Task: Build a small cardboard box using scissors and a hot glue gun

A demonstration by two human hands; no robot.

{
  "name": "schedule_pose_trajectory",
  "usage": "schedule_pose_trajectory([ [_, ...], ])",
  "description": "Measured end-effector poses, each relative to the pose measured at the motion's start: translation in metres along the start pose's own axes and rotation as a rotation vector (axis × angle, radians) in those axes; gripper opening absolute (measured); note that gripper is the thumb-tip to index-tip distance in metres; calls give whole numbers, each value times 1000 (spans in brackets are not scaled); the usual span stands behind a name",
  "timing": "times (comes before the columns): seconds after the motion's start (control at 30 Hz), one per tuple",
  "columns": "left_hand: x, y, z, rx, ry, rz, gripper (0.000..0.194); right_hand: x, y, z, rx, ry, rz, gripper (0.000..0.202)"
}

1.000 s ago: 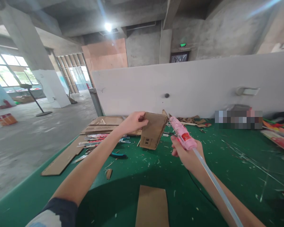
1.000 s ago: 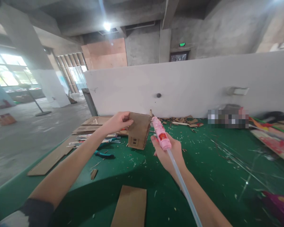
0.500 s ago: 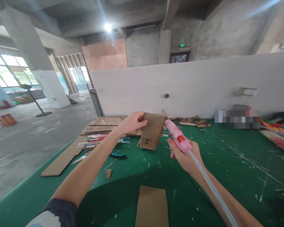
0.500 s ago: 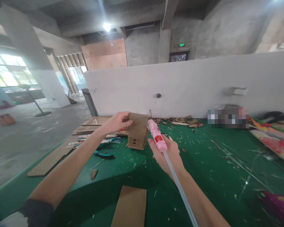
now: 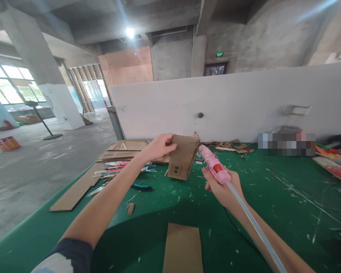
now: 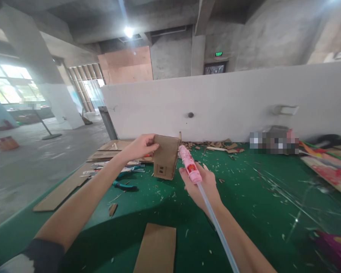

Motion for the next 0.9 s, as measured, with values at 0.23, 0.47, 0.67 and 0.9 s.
schedule_pose_trajectory([
  [0.23, -2, 2, 1, 2, -17, -20, 14, -2, 14, -3, 92, -2, -107, 36],
  [0.47, -2, 0, 2, -17, -22, -19, 13, 0, 6, 0, 22, -18, -76, 36],
  [0.67, 0, -1, 1, -11, -35, 8, 14, 3, 11, -2, 67, -27, -75, 37],
  [0.9, 0, 0, 2, -16, -36, 8, 14, 4, 10, -3, 65, -35, -83, 38],
])
Point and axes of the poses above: each hand's wrist, its own z-axis away from the middle knuckle, its own x-axis out of the palm, y = z × x, the point moved 10 cm from there along -z, towards the middle knuckle, and after that the axes turned 9 degrees about x, right-handed, at the moved point
